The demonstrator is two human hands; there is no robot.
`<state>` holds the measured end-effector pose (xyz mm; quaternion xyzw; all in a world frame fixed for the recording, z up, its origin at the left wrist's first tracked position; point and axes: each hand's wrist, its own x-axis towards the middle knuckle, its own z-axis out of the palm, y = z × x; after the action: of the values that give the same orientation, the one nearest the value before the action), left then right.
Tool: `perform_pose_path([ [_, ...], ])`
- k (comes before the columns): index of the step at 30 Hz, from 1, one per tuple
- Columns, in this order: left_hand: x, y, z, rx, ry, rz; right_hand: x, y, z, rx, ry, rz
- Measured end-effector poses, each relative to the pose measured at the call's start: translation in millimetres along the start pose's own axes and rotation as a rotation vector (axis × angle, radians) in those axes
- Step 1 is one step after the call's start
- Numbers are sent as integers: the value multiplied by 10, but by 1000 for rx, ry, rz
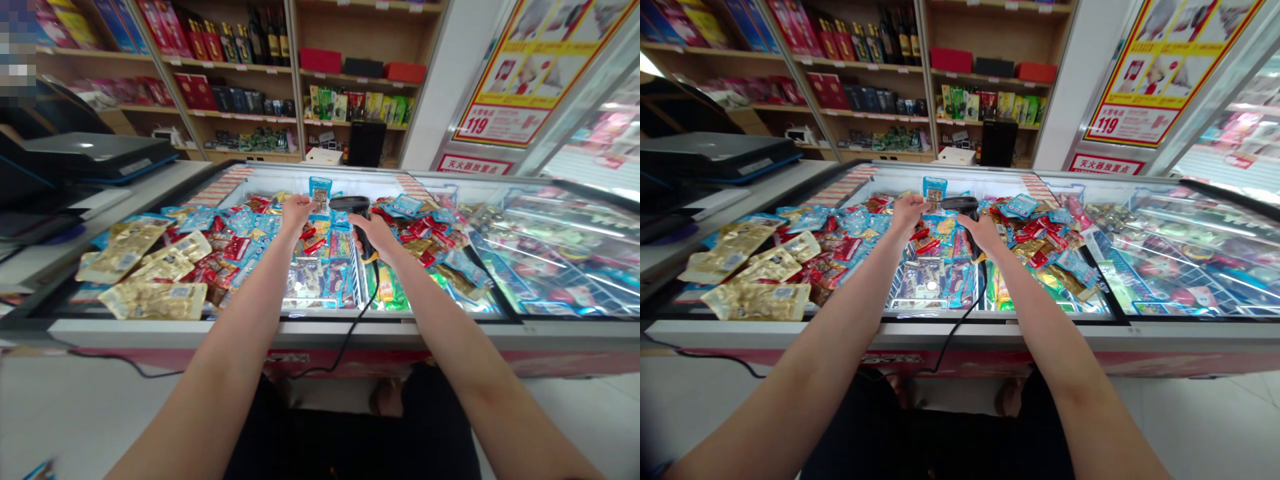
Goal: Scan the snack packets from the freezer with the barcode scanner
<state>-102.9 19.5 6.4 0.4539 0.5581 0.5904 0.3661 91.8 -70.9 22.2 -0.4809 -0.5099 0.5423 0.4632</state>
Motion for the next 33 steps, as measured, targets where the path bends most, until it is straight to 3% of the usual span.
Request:
perform_pose_path([
  [7, -2, -3, 18, -83, 3, -4, -17, -6, -9, 30, 0, 0],
  [28, 16, -35, 13, -59, 3, 12, -69, -50, -2, 31, -24, 21],
  [33, -25, -6, 81, -59, -1, 6, -38, -138, -104, 81, 84, 10],
])
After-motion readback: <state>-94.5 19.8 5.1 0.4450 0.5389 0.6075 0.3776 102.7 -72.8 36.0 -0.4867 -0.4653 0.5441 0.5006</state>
